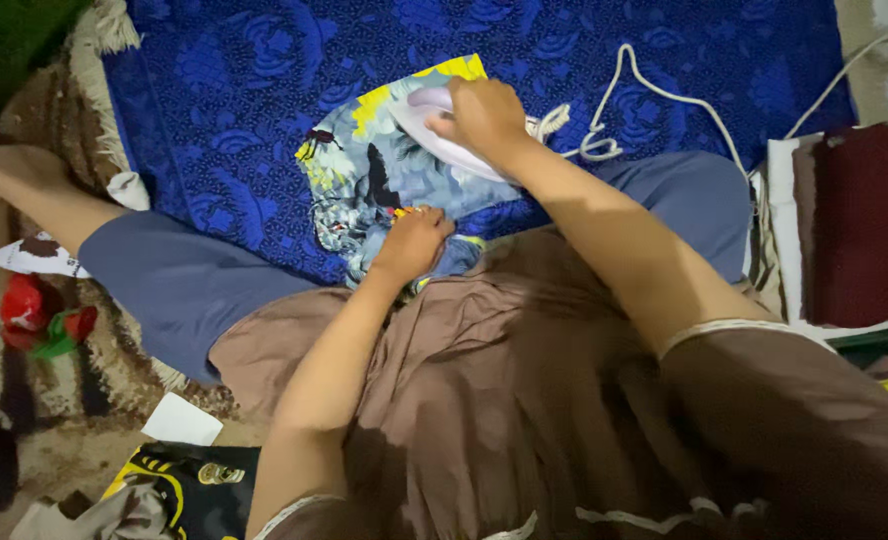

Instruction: The person irons a small patterned garment on a blue rug using a white electric iron. They repeatedly fold the garment, smooth it out, and press it with the iron, flipping it over to treat different sections.

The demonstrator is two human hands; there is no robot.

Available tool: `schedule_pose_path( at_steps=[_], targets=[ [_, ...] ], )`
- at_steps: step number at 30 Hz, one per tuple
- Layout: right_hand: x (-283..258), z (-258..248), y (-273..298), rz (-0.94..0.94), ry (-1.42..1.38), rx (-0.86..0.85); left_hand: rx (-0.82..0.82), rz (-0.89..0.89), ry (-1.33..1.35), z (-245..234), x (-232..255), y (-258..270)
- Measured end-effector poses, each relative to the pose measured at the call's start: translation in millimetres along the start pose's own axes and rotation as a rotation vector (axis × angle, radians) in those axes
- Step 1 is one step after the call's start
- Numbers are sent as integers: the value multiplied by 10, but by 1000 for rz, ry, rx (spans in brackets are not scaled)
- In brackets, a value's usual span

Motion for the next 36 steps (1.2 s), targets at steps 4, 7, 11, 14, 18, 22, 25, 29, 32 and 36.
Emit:
schedule_pose_path(
  at_steps=[4, 7, 11, 14, 18, 22, 25, 29, 32, 36],
  targets=[
    [-30, -9, 69, 34, -25, -125, -116, -70, 83, 174, -117, 162],
    [-113, -72, 457, -177, 6, -309, -158, -126, 147, 142, -27, 244],
    [-145, -61, 612, -230, 109, -359, -308, -178, 187, 42, 36, 140],
    [-103, 20, 318, -143, 109, -209, -291, -210, 432, -35, 35, 122],
    [-156, 81, -47, -80, -23, 5, -62, -428, 650, -226, -261, 263],
    [-271, 92, 20, -40, -46, -113, 422, -666, 153, -489, -802, 716],
    [-430, 69, 422, -142, 30, -276, 441, -983, 67, -406, -1180, 1005],
    [-485, 93, 492, -163, 82, -294, 429, -1134, 247, -15, -1664, 928],
    [-462, 224, 132, -79, 64, -121, 454, -1178, 269, 174, -1772, 947],
    [-500, 242, -109, 4, -59, -55, 457, -1056, 347, 270, -1809, 1019]
  ],
)
Point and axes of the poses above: each hand's wrist, its own y-axis away from the middle knuckle, its own z-axis out of the palm, x = y × z, the point moved 1 cm from there along -y, towards the middle knuckle, and after that the axes turned 7 degrees about -x, right-handed, at the moved point
